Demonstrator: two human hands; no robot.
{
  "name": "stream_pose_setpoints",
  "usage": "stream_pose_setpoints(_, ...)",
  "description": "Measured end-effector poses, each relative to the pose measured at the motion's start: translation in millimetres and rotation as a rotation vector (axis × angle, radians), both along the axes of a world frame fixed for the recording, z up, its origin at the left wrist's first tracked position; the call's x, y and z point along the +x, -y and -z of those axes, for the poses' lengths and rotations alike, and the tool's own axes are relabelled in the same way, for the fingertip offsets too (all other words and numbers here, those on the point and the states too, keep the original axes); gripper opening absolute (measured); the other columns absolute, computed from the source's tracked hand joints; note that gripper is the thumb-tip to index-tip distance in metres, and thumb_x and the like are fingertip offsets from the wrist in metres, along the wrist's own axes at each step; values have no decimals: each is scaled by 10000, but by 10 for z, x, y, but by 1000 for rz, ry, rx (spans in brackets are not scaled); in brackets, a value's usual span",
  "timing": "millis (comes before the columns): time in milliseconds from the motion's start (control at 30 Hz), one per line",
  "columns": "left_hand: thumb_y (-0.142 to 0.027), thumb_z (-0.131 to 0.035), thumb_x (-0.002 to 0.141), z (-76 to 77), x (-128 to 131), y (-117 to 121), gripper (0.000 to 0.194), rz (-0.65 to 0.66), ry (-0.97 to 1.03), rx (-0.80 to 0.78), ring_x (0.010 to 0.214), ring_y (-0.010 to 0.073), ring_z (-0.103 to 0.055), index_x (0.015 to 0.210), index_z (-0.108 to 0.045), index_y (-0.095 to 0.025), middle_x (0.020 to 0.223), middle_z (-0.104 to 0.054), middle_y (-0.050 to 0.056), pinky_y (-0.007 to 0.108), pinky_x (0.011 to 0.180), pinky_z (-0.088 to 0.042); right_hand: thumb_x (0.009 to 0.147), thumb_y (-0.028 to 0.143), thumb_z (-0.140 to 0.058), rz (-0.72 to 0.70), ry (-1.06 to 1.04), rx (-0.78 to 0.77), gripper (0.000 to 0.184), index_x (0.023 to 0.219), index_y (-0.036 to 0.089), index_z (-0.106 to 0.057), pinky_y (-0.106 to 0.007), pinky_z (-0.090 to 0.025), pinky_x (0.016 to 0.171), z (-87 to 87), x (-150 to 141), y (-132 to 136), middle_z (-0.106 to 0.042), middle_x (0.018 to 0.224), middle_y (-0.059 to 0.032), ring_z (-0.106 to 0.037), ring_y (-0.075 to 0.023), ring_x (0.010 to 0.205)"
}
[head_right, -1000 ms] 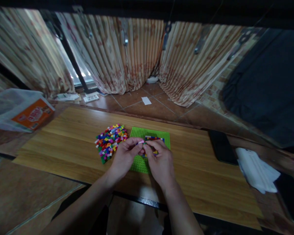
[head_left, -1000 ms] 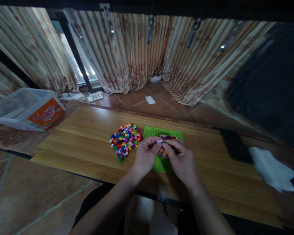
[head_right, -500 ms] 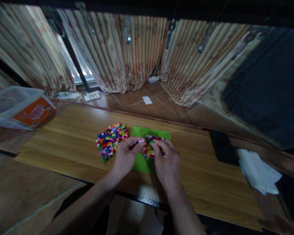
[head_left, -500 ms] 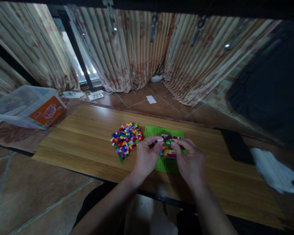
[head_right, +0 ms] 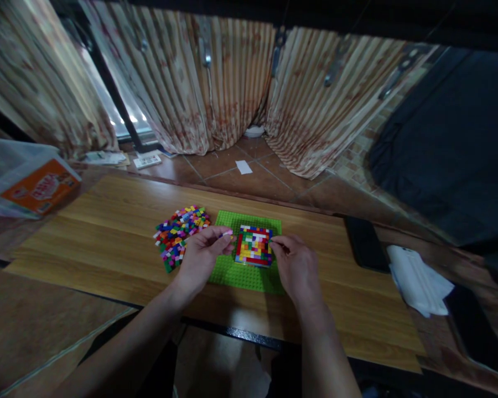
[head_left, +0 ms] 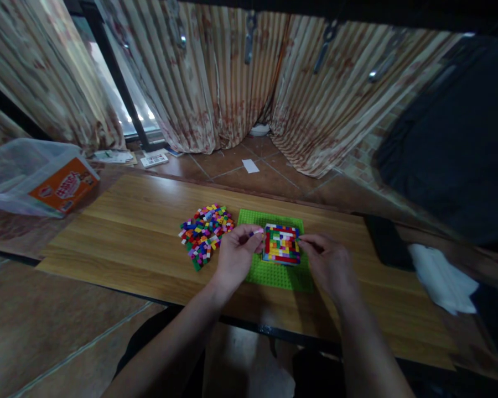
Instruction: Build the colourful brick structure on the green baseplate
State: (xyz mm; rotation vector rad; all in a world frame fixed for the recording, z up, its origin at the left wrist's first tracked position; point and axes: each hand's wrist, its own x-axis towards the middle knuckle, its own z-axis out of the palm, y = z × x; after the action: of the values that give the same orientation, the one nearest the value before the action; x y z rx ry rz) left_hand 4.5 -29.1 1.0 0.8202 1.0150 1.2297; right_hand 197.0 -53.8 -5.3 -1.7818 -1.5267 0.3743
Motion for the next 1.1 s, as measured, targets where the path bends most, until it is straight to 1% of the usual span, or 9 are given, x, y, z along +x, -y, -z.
stream_pose_setpoints(200,-246,-767,699,-15,-8,-4,169,-14,-23,7,567,87,-599,822,-719,-139,676,-680,-5,211,567,-487,816,416,-597,-1,-35,16,255,790,220,-758,-333,-483,675,48,-8,-43,-736,827,-52,-647,-199,707)
stream_pose_setpoints(300,-240,-766,700,-16,-8,-8,166,-13,-24,5,562,86,-602,822,-717,-139,691,-687,-3,211,564,-487,805,424,-612,20,-71,27,252,792,217,-755,-339,-497,682,76,-32,-71,-745,799,-52,-658,-204,701)
stream_pose_setpoints(467,-233,-761,703,-14,-3,-13,149,-11,-22,2,546,82,-593,807,-710,-140,671,-681,-5,211,560,-485,779,399,-639,48,-153,-2,223,813,209,-749,-345,-530,682,91,-77,-93,-765,803,-63,-692,-212,704)
stream_pose_setpoints(600,-237,-763,704,-16,-7,-8,148,-9,-15,1,539,77,-586,801,-705,-142,673,-678,-7,207,555,-481,740,386,-668,65,-221,0,219,825,199,-743,-361,-549,708,94,-45,-94,-770,811,-68,-709,-221,730)
stream_pose_setpoints(700,-255,-775,697,-21,-14,-6,177,-7,-12,2,543,81,-588,808,-704,-138,681,-681,-2,205,550,-479,738,391,-664,91,-244,9,237,838,191,-743,-374,-553,735,97,-3,-103,-774,826,-73,-714,-227,752)
stream_pose_setpoints(800,-260,-773,700,-24,-20,-9,177,-8,-19,6,540,80,-584,805,-705,-135,672,-678,-1,200,543,-474,739,402,-663,114,-260,14,251,840,185,-741,-378,-552,731,97,7,-116,-774,825,-80,-713,-231,752)
stream_pose_setpoints(1100,-264,-772,697,-14,-25,-15,173,-12,-30,22,543,81,-581,800,-712,-138,673,-682,2,200,537,-468,722,399,-676,101,-329,17,222,789,198,-741,-367,-548,698,157,-11,-160,-768,777,-64,-699,-215,701)
